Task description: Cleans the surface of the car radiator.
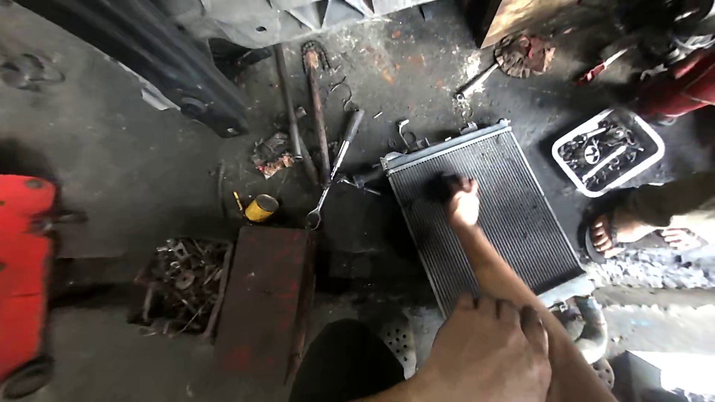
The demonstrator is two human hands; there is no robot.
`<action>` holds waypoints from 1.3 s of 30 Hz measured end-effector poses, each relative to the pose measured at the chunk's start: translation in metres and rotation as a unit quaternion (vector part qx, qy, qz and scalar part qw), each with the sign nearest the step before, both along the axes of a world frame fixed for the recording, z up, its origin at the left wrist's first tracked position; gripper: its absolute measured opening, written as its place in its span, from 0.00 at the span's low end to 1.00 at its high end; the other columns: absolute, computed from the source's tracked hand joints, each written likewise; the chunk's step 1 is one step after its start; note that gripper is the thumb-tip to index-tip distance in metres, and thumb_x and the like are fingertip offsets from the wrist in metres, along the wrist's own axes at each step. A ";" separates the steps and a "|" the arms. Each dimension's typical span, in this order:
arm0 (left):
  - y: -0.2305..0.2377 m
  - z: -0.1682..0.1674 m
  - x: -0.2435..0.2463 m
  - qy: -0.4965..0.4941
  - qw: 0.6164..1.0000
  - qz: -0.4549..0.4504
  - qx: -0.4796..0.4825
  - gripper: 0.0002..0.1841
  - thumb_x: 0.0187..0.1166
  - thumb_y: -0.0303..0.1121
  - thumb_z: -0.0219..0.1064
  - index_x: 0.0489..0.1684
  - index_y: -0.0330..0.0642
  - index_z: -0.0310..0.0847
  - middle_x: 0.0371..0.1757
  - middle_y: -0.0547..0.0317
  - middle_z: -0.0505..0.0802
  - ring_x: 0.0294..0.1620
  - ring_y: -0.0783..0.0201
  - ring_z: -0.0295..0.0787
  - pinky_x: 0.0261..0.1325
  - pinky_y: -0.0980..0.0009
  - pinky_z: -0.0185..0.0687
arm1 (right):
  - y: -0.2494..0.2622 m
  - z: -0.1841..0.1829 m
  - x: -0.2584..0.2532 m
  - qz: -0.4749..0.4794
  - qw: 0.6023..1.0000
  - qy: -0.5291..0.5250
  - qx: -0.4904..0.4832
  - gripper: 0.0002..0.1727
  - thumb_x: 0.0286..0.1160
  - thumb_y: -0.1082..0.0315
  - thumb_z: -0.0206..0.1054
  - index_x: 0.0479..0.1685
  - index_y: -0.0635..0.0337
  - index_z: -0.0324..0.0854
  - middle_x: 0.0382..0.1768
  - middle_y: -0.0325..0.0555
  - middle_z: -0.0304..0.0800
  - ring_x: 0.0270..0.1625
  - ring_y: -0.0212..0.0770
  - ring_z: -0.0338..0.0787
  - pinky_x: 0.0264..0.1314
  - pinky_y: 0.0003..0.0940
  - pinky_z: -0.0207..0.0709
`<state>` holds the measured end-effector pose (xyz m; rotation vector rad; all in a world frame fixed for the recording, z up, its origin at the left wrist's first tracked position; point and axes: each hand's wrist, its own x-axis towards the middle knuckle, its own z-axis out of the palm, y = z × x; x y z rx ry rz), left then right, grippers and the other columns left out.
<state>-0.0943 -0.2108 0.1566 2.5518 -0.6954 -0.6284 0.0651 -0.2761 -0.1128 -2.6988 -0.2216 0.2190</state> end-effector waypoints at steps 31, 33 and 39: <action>0.006 -0.003 0.008 0.043 0.998 0.014 -0.032 0.23 0.89 0.45 0.57 0.72 0.40 0.84 0.56 0.42 0.94 0.59 0.43 0.91 0.56 0.50 0.84 | -0.005 0.000 0.026 0.186 0.982 0.018 -0.040 0.31 0.70 0.72 0.70 0.79 0.52 0.79 0.79 0.58 0.75 0.79 0.66 0.72 0.78 0.60 0.72; 0.007 -0.001 0.010 0.039 0.998 0.022 -0.043 0.20 0.88 0.38 0.57 0.70 0.41 0.85 0.54 0.43 0.94 0.57 0.43 0.91 0.55 0.50 0.84 | -0.036 0.008 -0.026 0.240 0.968 0.066 -0.031 0.30 0.73 0.71 0.69 0.80 0.54 0.78 0.82 0.57 0.72 0.81 0.68 0.70 0.78 0.62 0.71; 0.004 0.004 0.011 0.077 0.995 0.004 -0.061 0.19 0.87 0.30 0.55 0.72 0.38 0.83 0.57 0.39 0.92 0.59 0.41 0.90 0.58 0.47 0.82 | -0.069 0.017 -0.064 0.288 0.948 0.127 -0.036 0.25 0.80 0.65 0.65 0.78 0.57 0.80 0.73 0.66 0.80 0.77 0.72 0.76 0.76 0.65 0.72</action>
